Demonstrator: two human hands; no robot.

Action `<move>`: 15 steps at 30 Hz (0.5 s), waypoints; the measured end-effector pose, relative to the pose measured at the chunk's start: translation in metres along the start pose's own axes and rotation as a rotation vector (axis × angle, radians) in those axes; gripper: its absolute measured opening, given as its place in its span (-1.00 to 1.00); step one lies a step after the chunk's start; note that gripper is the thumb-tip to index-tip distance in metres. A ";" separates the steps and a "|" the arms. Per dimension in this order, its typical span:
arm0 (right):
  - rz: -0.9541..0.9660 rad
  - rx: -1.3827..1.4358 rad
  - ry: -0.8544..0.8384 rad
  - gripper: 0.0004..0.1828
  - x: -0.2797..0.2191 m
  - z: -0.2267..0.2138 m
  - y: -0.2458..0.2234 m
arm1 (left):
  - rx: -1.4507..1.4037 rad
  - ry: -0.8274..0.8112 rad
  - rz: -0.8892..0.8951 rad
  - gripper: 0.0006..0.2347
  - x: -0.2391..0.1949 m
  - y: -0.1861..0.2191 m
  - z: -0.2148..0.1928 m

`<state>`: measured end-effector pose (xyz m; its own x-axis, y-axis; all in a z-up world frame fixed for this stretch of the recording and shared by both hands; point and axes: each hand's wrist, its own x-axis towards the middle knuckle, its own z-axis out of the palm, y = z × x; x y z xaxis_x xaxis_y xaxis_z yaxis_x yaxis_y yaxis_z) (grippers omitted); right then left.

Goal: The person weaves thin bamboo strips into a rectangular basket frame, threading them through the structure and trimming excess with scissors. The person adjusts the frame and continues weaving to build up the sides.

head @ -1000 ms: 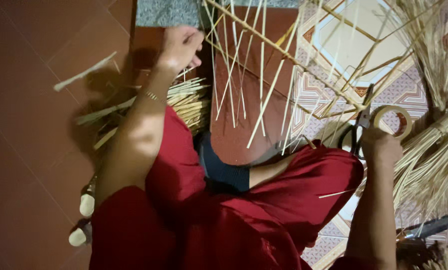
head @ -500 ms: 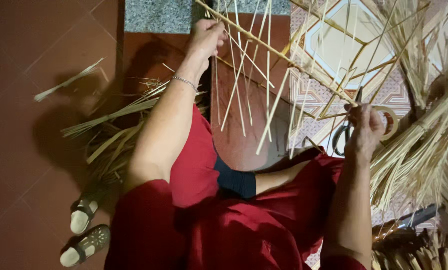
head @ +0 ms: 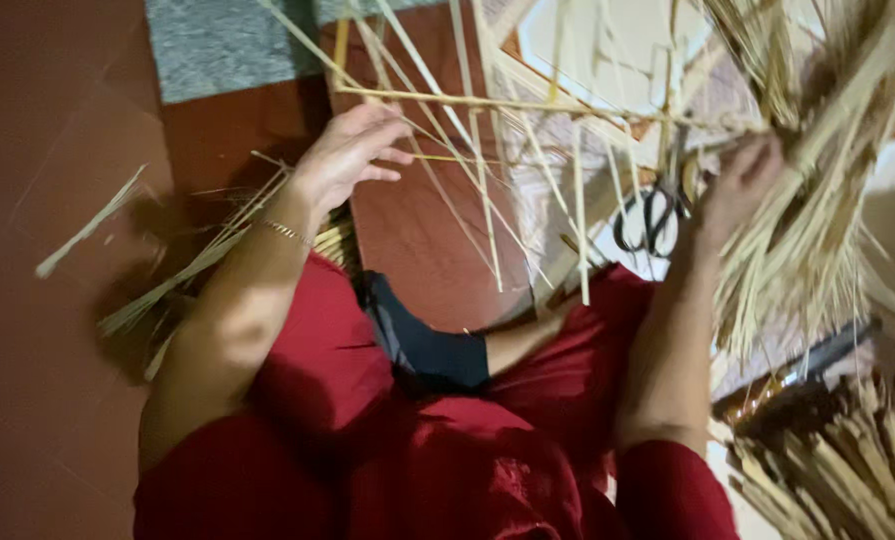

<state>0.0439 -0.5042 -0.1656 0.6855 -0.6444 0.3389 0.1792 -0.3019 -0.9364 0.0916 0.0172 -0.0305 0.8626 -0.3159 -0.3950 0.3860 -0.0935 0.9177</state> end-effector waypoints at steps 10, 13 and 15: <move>0.549 0.354 -0.290 -0.67 -0.085 -0.016 -0.045 | -0.050 0.097 0.132 -0.89 0.012 -0.029 0.000; 0.598 0.447 -0.397 -0.73 -0.093 -0.013 -0.054 | 0.012 0.115 0.194 -0.88 0.009 -0.033 -0.008; 0.632 0.478 -0.459 -0.77 -0.102 -0.009 -0.052 | 0.022 0.156 0.200 -0.89 0.008 -0.038 -0.005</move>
<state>-0.0414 -0.4291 -0.1503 0.9503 -0.2171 -0.2232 -0.1218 0.4006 -0.9081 0.0855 0.0225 -0.0683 0.9618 -0.1803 -0.2060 0.1974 -0.0647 0.9782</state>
